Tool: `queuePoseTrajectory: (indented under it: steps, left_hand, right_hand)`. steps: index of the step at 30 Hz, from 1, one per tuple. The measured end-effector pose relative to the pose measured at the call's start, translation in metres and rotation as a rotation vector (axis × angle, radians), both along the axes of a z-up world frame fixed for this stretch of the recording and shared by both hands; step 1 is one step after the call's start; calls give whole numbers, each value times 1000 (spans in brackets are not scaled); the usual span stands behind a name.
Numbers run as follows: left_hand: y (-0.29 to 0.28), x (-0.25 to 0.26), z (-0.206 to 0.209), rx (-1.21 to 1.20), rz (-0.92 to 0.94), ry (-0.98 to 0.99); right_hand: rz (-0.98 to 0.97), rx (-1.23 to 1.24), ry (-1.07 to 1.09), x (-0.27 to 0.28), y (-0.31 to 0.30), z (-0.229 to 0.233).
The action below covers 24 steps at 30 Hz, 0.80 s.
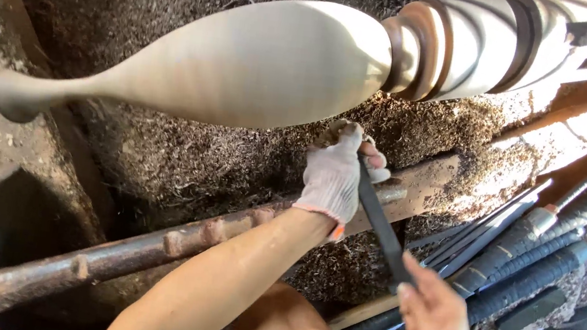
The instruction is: The person sits at a foot-powered lathe shaping a spinning wooden spindle, pressing a flat file against the rotating wood with one hand while the other gloved hand steadies the workpiece. They briefly touch the wood surface by hand and resume filing along its length.
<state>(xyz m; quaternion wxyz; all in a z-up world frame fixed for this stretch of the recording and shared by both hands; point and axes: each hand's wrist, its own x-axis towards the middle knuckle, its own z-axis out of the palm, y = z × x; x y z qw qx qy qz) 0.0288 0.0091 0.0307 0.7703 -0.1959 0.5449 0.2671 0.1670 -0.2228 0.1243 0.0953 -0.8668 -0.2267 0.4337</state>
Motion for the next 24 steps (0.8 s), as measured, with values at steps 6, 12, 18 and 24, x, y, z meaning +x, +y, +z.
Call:
queuePoseTrajectory:
  steps: [6, 12, 18, 24]
  left_hand:
    - [-15, 21, -57, 65, 113, 235]
    - [-21, 19, -60, 189, -77, 272]
    - [-23, 19, -62, 316, -174, 294]
    - [-21, 25, -66, 365, 38, 231]
  right_hand:
    - [-149, -26, 467, 49, 41, -35]
    - [-150, 24, 419, 37, 34, -38]
    - [-177, 114, 367, 21, 29, -35]
    - [-146, 165, 301, 21, 5, -43]
